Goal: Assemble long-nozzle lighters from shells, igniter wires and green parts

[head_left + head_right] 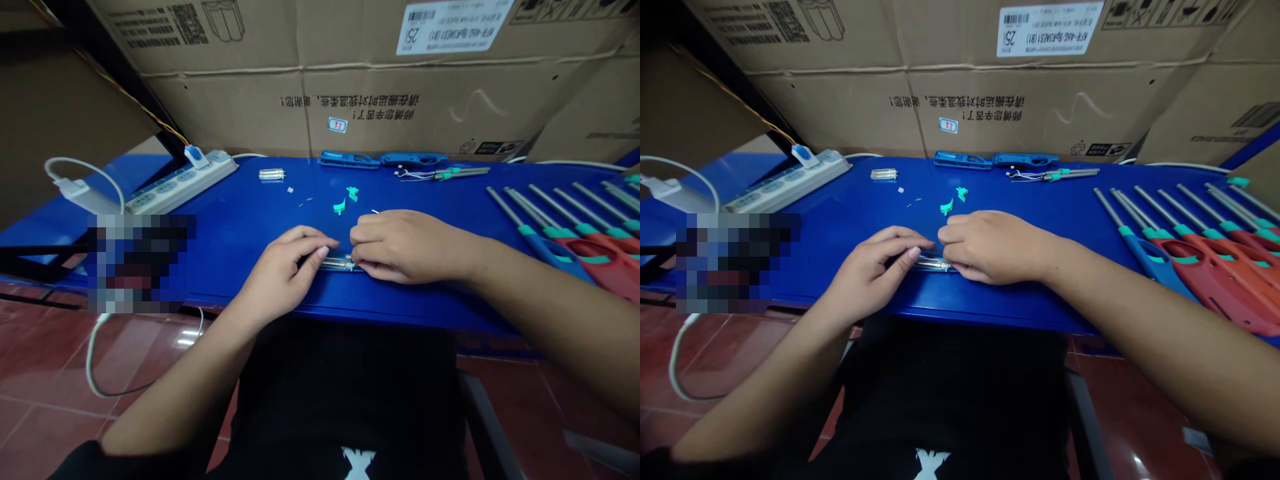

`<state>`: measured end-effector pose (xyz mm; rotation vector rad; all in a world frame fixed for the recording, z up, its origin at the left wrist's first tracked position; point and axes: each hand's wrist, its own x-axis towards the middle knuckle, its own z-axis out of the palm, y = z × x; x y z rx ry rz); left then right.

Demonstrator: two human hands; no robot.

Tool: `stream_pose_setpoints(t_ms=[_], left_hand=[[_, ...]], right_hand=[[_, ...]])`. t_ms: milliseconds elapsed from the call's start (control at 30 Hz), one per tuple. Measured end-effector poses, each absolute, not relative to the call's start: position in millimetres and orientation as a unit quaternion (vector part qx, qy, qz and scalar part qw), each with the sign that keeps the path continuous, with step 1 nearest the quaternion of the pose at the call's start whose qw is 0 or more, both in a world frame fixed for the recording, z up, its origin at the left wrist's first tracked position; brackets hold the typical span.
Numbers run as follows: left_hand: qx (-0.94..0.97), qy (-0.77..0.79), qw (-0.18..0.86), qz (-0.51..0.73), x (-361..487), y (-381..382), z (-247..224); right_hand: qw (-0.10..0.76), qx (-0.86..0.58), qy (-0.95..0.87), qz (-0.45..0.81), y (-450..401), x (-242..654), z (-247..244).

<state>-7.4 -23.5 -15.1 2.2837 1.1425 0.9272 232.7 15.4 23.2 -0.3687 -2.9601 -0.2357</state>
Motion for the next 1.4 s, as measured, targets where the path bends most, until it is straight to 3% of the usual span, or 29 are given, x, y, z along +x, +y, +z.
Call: stream_pose_setpoints(t_ms=[633,933,1267,1400], left_hand=[[0.852,0.424,0.216,0.218,-9.1,-8.1,-9.8],[0.844,0.424,0.243,0.22,-7.0,-4.6,-9.2],[0.849,0.414,0.214,0.249,-8.4,-8.9,-9.6],[0.847,0.419,0.194,0.263,-3.7,-13.6,-5.4]], right_hand=[[0.033,-0.163,-0.979,-0.116,15.6,225.4,22.0],[0.116,-0.246,-0.955,-0.114,-2.2,244.9,18.2],[0.102,-0.279,-0.953,-0.056,-15.8,244.8,1.7],[0.143,-0.309,-0.94,0.006,-12.2,250.5,10.9]])
